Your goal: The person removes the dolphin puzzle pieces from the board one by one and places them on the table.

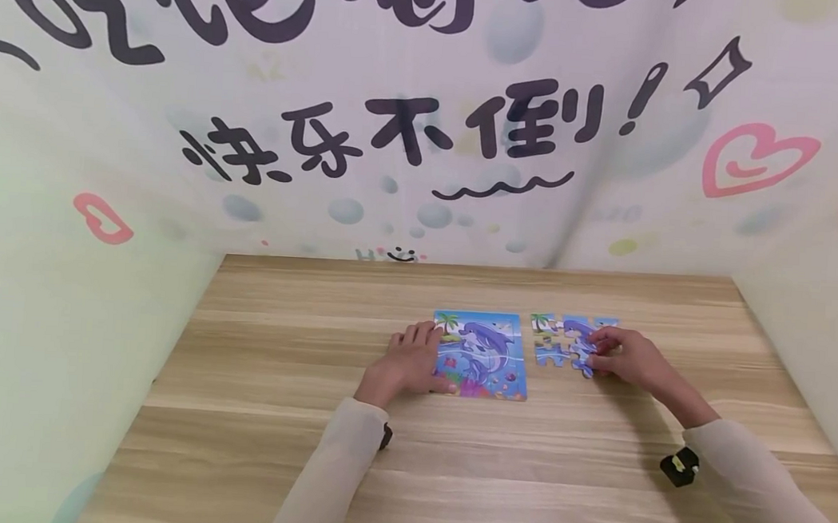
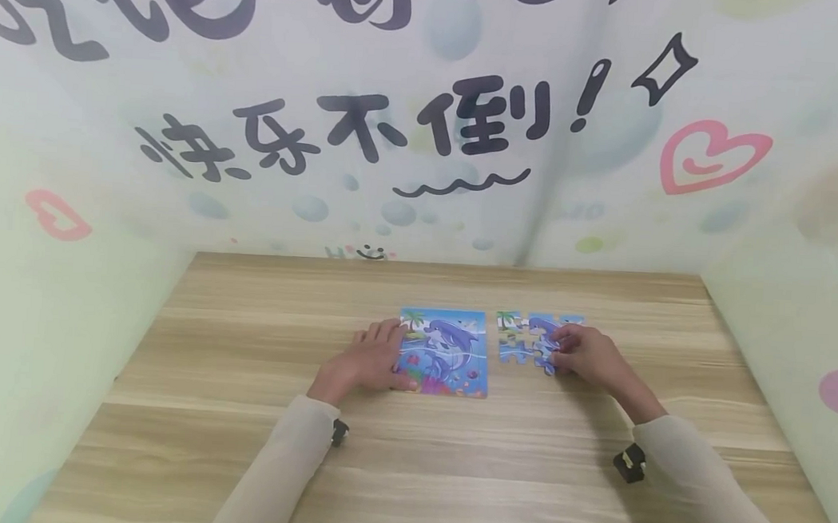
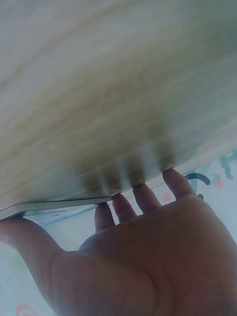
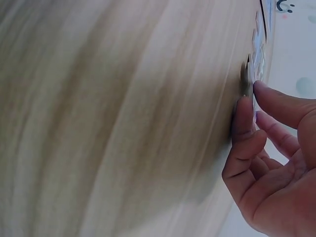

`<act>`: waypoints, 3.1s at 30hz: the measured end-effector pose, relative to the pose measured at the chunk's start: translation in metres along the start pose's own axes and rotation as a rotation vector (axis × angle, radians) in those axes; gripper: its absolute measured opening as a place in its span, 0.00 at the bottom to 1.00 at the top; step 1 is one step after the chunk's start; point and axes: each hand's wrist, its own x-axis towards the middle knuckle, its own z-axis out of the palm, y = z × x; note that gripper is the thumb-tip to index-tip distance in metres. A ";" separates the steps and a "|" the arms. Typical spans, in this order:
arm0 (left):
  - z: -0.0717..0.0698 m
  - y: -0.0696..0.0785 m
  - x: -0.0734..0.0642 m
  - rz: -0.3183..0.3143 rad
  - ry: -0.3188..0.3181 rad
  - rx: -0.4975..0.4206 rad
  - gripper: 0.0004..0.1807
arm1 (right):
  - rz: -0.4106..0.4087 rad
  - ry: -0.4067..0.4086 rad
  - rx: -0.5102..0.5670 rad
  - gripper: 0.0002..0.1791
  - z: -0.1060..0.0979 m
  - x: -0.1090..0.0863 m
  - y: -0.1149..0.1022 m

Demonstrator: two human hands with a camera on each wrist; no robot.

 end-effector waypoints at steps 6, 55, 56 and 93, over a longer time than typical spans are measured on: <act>0.001 0.000 0.000 -0.003 -0.002 -0.001 0.55 | -0.005 0.026 -0.096 0.14 0.003 0.002 0.000; 0.003 0.000 0.002 -0.004 -0.017 0.030 0.53 | -0.143 -0.029 -0.240 0.32 0.077 0.024 -0.080; 0.003 0.000 0.002 -0.004 -0.017 0.031 0.53 | -0.127 -0.034 -0.263 0.32 0.077 0.024 -0.083; 0.002 -0.003 0.001 0.010 -0.004 0.031 0.54 | -0.200 -0.016 -0.056 0.20 0.077 0.030 -0.082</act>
